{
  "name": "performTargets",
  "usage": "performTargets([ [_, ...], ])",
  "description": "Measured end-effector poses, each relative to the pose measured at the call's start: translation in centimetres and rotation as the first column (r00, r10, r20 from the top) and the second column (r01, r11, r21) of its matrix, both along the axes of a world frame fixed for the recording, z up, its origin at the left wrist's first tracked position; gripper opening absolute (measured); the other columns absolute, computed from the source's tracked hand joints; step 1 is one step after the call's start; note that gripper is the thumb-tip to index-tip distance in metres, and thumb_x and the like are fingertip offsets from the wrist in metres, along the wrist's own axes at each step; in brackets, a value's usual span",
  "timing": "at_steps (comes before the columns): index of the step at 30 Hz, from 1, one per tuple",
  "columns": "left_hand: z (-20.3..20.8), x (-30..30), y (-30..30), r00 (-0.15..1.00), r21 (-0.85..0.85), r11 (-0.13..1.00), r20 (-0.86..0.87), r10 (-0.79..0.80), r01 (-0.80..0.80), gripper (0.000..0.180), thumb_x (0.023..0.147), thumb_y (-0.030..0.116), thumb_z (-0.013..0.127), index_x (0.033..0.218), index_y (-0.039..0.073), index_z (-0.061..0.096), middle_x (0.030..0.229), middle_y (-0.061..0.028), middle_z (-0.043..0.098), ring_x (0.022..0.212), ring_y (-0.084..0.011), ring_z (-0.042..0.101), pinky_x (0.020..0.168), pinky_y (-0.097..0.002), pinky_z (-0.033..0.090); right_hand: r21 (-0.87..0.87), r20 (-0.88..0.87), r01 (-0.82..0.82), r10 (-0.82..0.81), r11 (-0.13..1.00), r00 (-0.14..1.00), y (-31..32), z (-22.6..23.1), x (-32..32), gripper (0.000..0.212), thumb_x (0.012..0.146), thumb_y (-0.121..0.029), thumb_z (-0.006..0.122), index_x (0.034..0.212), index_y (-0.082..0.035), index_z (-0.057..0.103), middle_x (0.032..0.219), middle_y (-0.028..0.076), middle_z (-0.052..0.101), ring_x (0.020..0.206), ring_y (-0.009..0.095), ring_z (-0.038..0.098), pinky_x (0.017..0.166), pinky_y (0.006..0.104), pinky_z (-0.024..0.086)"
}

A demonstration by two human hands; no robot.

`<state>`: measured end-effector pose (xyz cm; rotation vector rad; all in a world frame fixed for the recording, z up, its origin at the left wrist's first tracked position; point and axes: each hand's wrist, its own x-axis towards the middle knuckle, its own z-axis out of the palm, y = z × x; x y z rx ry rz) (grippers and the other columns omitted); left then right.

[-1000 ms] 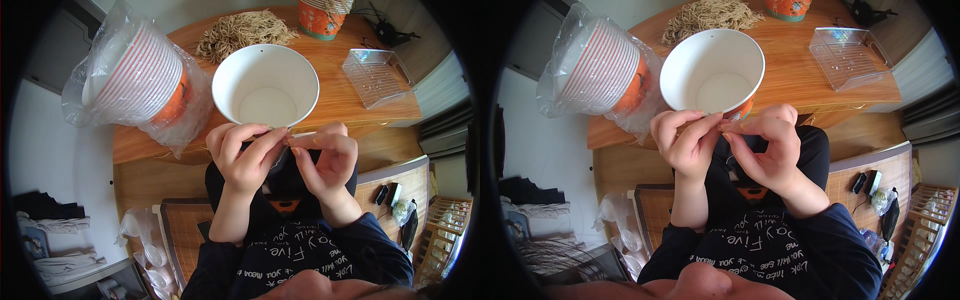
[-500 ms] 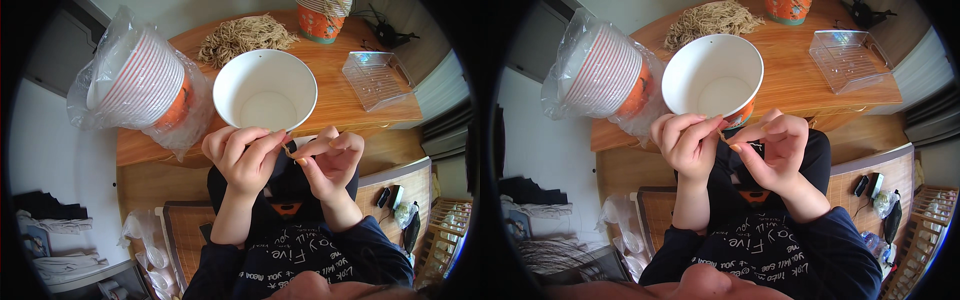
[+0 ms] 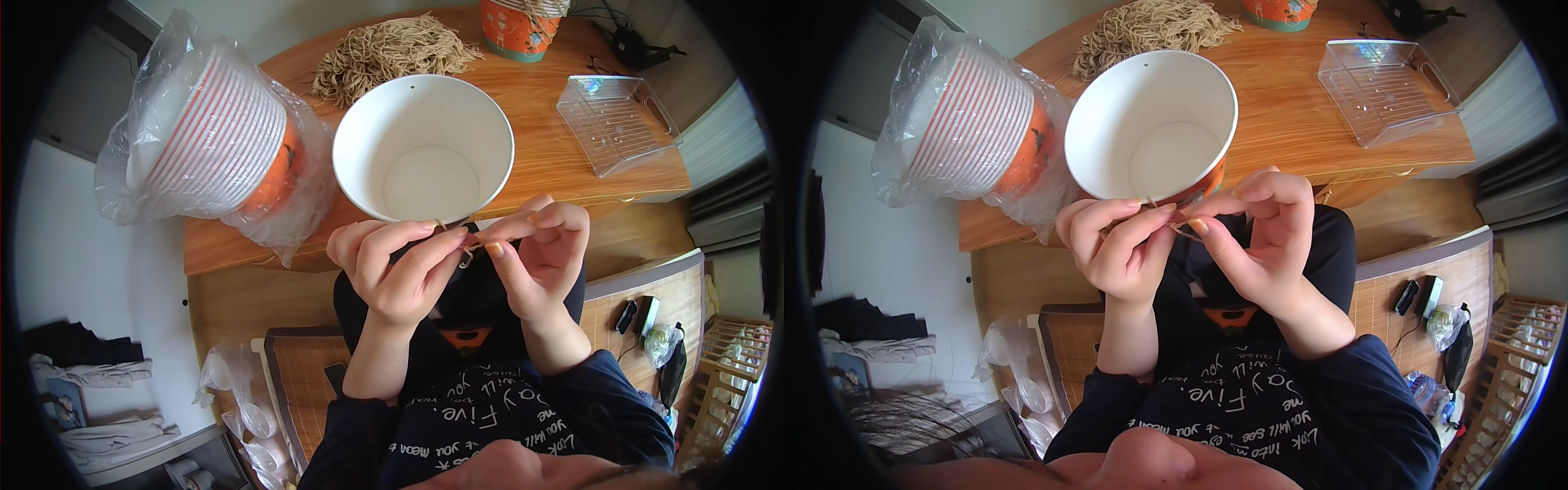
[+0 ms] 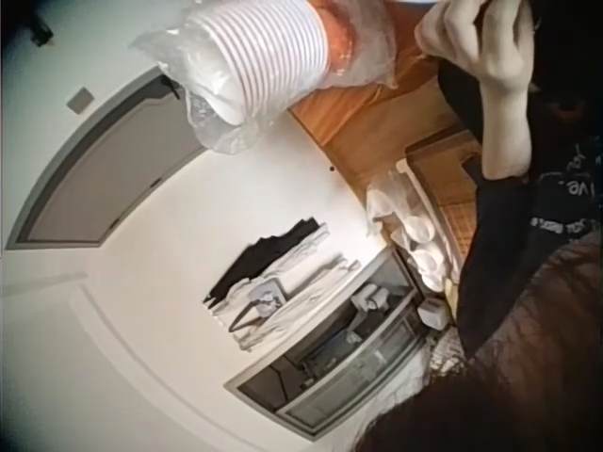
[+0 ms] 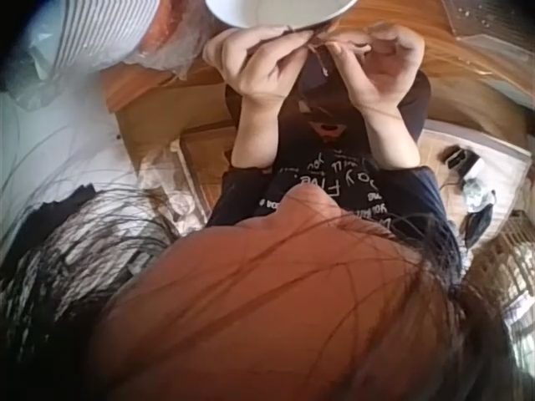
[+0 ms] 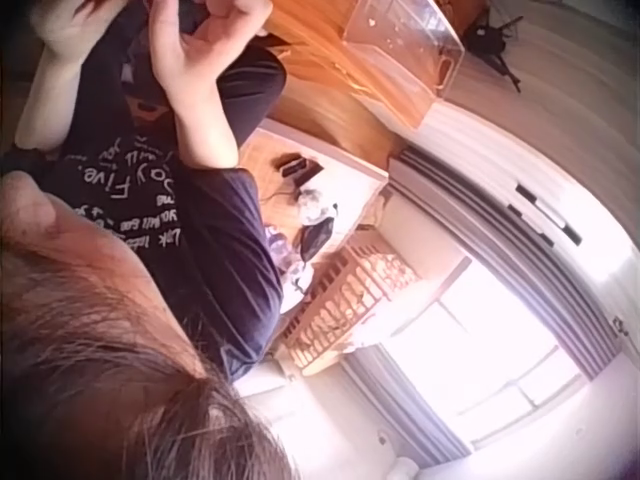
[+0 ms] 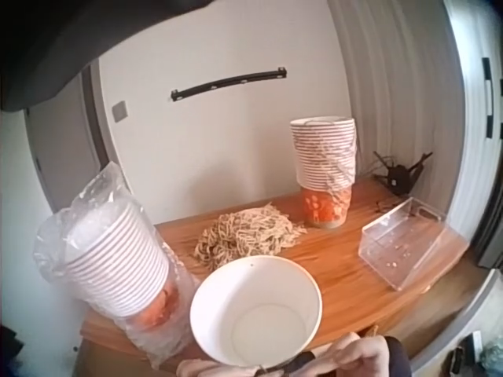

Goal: Attaching wire handles to paper buckets by threading them through pre-drilled holes.

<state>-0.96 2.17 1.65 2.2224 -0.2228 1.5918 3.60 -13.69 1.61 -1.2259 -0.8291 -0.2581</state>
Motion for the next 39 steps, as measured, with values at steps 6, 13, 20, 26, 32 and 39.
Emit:
performTargets([
  [6, -0.1, -0.3, 0.1, 1.0, 0.014, 1.0, -0.006, 0.001, 0.0, 0.019, 0.068, 0.028, 0.088, 0.084, 0.027, 0.079, 0.097, 0.0116, 0.061, 0.089, -0.0138, 0.054, 0.08, -0.033, 0.037, -0.156, 0.235, 0.352, -0.312, 0.923, 0.921, -0.1, 0.2, 0.3, 0.043, 0.075, 0.007, 0.078, 0.104, -0.007, 0.049, 0.098, 0.006, 0.072, 0.078, 0.016, 0.055, 0.074, 0.0292, 0.043],
  [13, 0.7, -1.0, -0.2, 0.997, 0.053, 0.999, -0.081, -0.003, 0.007, 0.025, 0.063, 0.016, 0.091, 0.085, 0.023, 0.081, 0.098, 0.0075, 0.058, 0.093, -0.0186, 0.05, 0.08, -0.0327, 0.041, -0.217, 0.491, 0.497, -0.347, 0.84, 0.799, -1.3, 1.3, -1.0, 0.029, 0.061, -0.004, 0.082, 0.067, -0.015, 0.055, 0.092, -0.005, 0.076, 0.074, 0.015, 0.051, 0.072, 0.0332, 0.034],
  [20, 0.6, -0.9, 0.1, 0.998, 0.076, 0.997, -0.06, 0.013, -0.008, 0.028, 0.059, 0.01, 0.088, 0.084, 0.021, 0.081, 0.097, 0.0077, 0.058, 0.091, -0.0192, 0.051, 0.078, -0.0324, 0.041, -0.247, 0.512, 0.572, -0.396, 0.782, 0.762, -0.2, 1.5, -0.6, 0.021, 0.06, -0.006, 0.08, 0.073, -0.014, 0.067, 0.094, -0.006, 0.076, 0.074, 0.013, 0.05, 0.074, 0.0314, 0.033],
  [26, 0.7, -1.0, 0.0, 0.998, 0.074, 0.997, -0.056, 0.022, -0.018, 0.027, 0.059, 0.009, 0.088, 0.083, 0.018, 0.081, 0.096, 0.0076, 0.06, 0.091, -0.0192, 0.051, 0.078, -0.0323, 0.041, -0.259, 0.54, 0.601, -0.403, 0.756, 0.739, 0.0, 1.5, -0.5, 0.025, 0.06, -0.006, 0.081, 0.083, -0.014, 0.074, 0.095, -0.009, 0.075, 0.073, 0.011, 0.05, 0.073, 0.0303, 0.033],
  [32, 1.1, -1.3, -0.4, 0.995, 0.059, 0.998, -0.096, 0.037, -0.031, 0.027, 0.058, 0.008, 0.088, 0.083, 0.017, 0.081, 0.095, 0.0072, 0.063, 0.091, -0.0193, 0.052, 0.078, -0.0317, 0.043, -0.218, 0.584, 0.653, -0.439, 0.725, 0.683, 0.2, 1.4, -0.5, 0.027, 0.059, -0.008, 0.082, 0.084, -0.015, 0.074, 0.093, -0.01, 0.075, 0.075, 0.011, 0.05, 0.074, 0.0305, 0.032],
  [39, 1.4, -1.5, -0.6, 0.991, 0.05, 0.997, -0.116, 0.062, -0.057, 0.027, 0.058, 0.007, 0.087, 0.083, 0.017, 0.081, 0.094, 0.0075, 0.064, 0.092, -0.0193, 0.052, 0.078, -0.0313, 0.044, -0.185, 0.64, 0.69, -0.447, 0.699, 0.625, 0.0, 1.2, -0.3, 0.026, 0.056, -0.009, 0.081, 0.081, -0.015, 0.073, 0.093, -0.012, 0.074, 0.077, 0.011, 0.049, 0.074, 0.0316, 0.032],
])
